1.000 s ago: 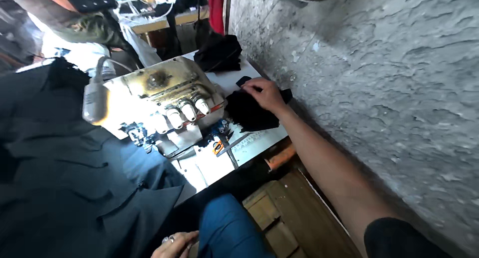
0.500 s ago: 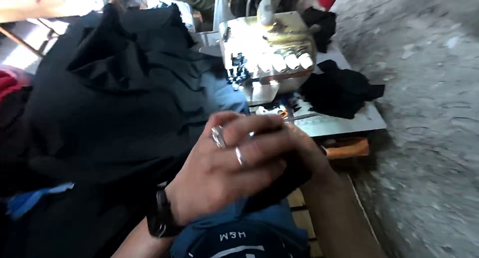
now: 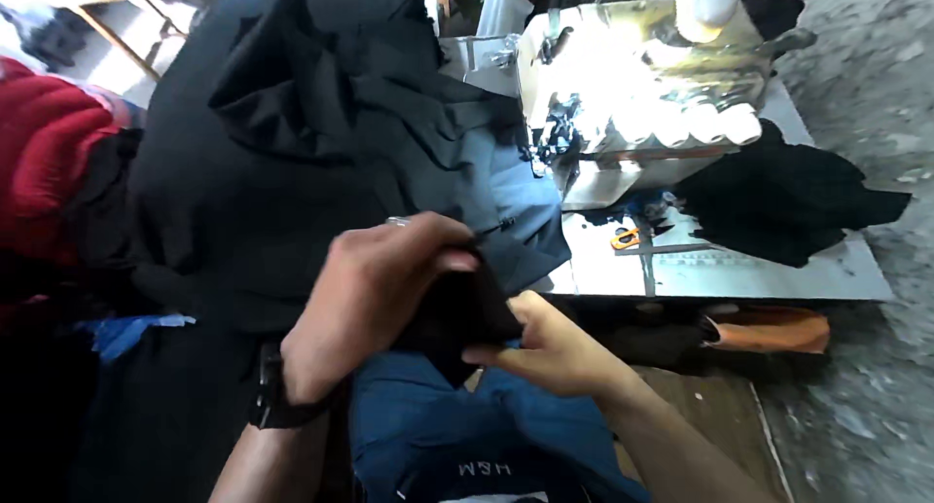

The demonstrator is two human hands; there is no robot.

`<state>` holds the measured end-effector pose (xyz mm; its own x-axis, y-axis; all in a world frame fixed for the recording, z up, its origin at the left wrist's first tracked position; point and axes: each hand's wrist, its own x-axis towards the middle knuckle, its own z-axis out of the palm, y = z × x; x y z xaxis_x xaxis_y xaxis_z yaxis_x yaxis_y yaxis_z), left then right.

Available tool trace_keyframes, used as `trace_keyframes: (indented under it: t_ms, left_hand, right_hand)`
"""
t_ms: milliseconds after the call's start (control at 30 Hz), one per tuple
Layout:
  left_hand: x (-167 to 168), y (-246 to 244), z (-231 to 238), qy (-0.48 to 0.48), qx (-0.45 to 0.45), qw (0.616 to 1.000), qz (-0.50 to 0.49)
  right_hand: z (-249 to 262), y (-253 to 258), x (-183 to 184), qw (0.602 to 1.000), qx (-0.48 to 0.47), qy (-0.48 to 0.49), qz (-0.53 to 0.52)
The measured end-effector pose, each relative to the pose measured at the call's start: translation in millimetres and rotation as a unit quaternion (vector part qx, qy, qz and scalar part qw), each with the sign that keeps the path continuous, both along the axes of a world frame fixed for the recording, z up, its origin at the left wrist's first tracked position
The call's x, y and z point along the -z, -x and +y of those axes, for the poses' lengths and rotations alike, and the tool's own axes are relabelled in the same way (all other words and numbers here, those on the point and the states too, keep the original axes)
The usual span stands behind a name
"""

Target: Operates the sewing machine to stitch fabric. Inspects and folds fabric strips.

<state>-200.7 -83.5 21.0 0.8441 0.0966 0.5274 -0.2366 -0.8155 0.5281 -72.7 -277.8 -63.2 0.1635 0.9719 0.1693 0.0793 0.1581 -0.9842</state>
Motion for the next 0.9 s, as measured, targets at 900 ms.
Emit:
trace_keyframes:
  t_ms: [900]
  left_hand:
    - [85.8, -94.7, 194.5, 0.053, -0.179, 0.980, -0.073]
  right_hand:
    - [92.0, -16.3, -3.1, 0.936, 0.260, 0.147, 0.188]
